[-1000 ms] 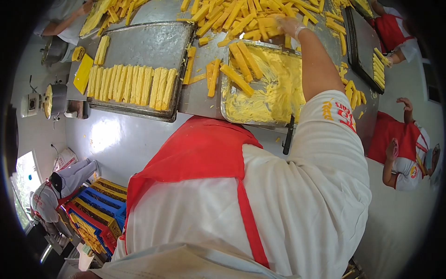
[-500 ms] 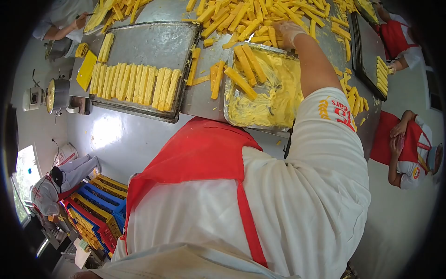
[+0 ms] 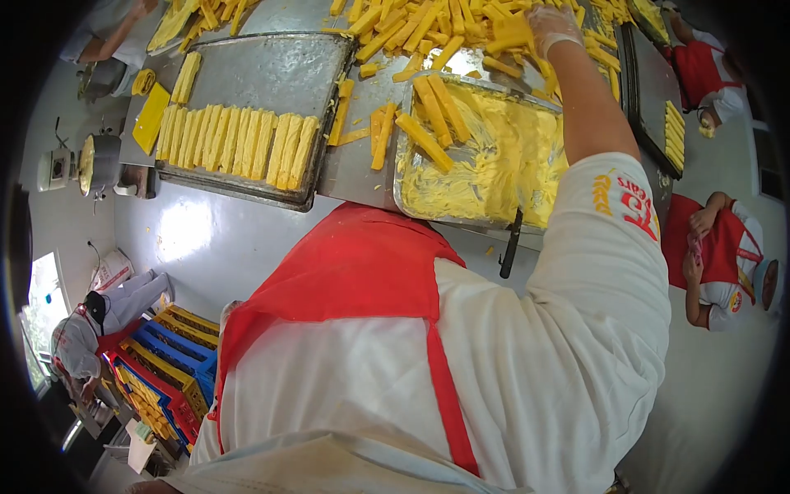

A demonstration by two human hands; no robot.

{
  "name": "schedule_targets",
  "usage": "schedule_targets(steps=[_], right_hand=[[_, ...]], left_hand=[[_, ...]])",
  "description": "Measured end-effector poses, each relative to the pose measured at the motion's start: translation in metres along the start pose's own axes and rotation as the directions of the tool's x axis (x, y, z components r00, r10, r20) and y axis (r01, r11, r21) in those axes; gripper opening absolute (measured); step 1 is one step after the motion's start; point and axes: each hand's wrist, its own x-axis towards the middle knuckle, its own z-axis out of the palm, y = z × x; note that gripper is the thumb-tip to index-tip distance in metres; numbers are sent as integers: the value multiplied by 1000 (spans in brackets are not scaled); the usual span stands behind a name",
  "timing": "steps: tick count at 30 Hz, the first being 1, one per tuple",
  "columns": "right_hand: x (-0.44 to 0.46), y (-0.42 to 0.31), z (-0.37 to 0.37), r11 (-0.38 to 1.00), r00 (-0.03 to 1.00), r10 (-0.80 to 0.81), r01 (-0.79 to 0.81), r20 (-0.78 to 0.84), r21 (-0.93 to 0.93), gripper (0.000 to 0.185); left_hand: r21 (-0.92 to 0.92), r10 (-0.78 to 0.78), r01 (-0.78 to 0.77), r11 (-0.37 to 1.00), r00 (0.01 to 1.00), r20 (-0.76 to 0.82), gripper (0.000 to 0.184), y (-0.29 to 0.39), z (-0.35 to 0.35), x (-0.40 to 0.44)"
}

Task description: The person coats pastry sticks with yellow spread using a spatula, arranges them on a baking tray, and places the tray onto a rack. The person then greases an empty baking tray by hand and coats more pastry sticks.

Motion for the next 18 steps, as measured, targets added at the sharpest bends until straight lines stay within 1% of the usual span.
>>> schedule_targets(steps=[2,4,5,7,8,10,11,12,13,14,15,17,18], right_hand=[[6,10,10,999,1000,26,-26,-11,-21,60],[2,10,21,995,995,93,-92,-19,27,63],[-1,12,26,995,995,100,-100,-14,28,63],[-2,17,36,977,981,187,-191,50,95,69],[0,18,49,977,981,188,-193,54,89,69],[8,24,78,961,983,184,-183,13,206,76],[8,28,89,960,982,189,-189,19,205,76],[5,30,97,941,981,187,-167,-41,295,77],[-9,29,77,915,976,190,-138,-103,380,78],[-32,29,58,791,996,78,-41,-34,610,80],[-69,22,8,599,999,-49,28,1,801,82],[-88,-23,38,694,994,65,22,-93,720,84],[-101,-47,44,707,993,46,42,-105,706,87]], left_hand=[[-28,20,-20,999,1000,-15,22,2,3,6],[23,50,-49,999,998,-33,21,24,-7,0],[27,57,-56,998,998,-32,21,25,-8,1],[75,86,-84,994,996,-34,21,27,-5,2],[75,90,-87,993,996,-28,21,25,-2,3],[67,53,-54,996,998,18,21,18,-1,11],[72,58,-60,996,998,20,21,14,-1,15],[70,77,-77,995,997,11,21,11,-2,18],[67,94,-94,993,996,2,21,8,-3,21],[68,97,-98,993,995,6,21,6,-3,25],[75,106,-106,992,994,-1,21,4,-3,28],[87,124,-124,989,992,-2,22,6,-3,32],[68,98,-99,993,995,15,22,10,-3,32]])
